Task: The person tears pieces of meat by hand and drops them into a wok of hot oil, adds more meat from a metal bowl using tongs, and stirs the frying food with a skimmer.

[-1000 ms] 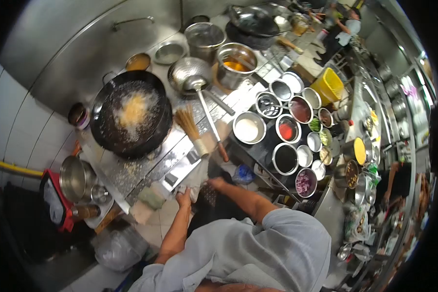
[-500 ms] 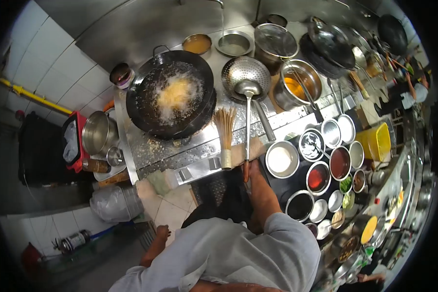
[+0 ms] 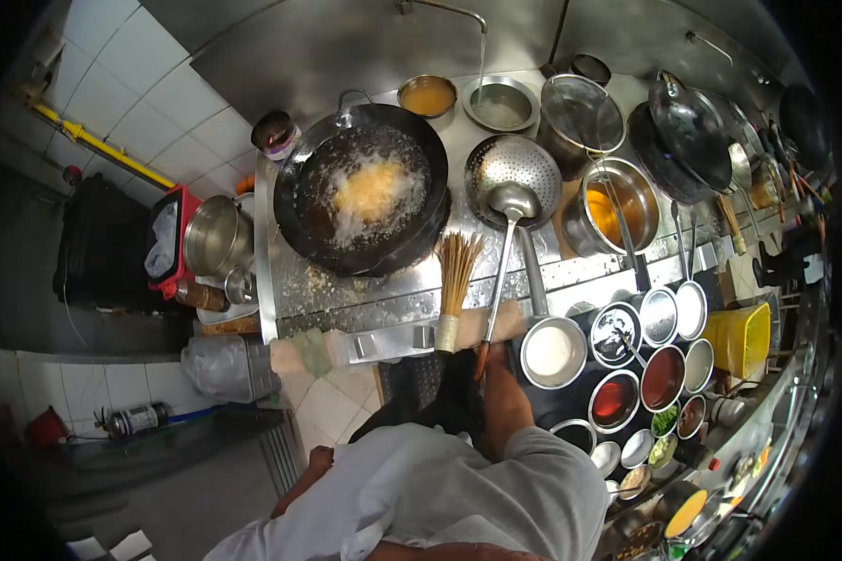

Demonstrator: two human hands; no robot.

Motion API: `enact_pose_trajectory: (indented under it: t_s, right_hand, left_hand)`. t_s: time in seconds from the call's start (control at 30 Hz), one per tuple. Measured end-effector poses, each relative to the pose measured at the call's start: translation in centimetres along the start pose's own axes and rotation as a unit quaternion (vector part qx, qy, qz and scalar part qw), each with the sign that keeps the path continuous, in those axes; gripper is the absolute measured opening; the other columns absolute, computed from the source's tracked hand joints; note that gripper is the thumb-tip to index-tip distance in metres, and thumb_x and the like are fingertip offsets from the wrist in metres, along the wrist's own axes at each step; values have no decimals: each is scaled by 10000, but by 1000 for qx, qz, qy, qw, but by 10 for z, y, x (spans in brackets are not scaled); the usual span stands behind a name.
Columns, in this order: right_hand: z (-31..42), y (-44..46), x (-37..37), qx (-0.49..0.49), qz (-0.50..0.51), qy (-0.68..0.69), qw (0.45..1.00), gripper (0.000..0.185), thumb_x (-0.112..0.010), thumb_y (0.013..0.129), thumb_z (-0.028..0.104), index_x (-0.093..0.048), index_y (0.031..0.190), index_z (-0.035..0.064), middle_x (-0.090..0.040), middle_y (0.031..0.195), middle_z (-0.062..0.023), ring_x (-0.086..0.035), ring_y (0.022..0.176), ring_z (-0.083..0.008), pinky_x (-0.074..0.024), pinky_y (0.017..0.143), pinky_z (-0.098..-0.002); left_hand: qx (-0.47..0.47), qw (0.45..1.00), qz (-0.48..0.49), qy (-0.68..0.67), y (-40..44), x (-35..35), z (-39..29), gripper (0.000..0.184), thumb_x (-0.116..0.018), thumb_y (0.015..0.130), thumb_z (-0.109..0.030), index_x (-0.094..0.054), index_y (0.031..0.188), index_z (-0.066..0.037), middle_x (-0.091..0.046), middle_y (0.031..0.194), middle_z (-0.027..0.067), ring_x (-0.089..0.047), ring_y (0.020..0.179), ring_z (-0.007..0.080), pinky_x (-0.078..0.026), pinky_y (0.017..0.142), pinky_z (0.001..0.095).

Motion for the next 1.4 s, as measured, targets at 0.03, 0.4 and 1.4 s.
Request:
enact_pose_trajectory:
  t_s: [0.03, 0.4, 1.4]
  right_hand:
    - [-1, 2, 1, -6, -3, -4, 1000, 551, -480, 874, 662, -603, 784, 133, -550, 608, -74, -549, 510, -256, -451, 462, -414]
    - [3, 11, 6, -35, -7, -29, 999, 607, -442, 876, 673, -597, 783, 94, -576, 644, -121, -571, 540, -304, -474, 491, -452]
    - [9, -40, -15, 28, -60, -32, 997, 505, -445, 879, 670, -584, 879, 185, -567, 722, -7, -528, 589, -175, -413, 518, -356]
  left_hand:
    - [-12, 1000, -11, 11, 1, 2, -3, 217, -619, 835, -171, -621, 851, 45, -614, 688, 121, -625, 621, 228, -521, 546, 381]
    - [-356, 812, -4, 463, 49, -14, 51, 203, -649, 765, -243, -677, 751, -42, -677, 732, 157, -664, 719, 282, -524, 651, 409]
    - [-114, 988, -67, 76, 17, 9, 15, 293, -596, 824, -216, -698, 738, 45, -658, 626, 160, -617, 575, 191, -498, 573, 373]
Point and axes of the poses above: each hand's wrist, its own y-axis towards the middle knuckle, its own x-axis out of the back of the hand, z = x × y, the point moved 3 cm from there along y, towards the middle knuckle
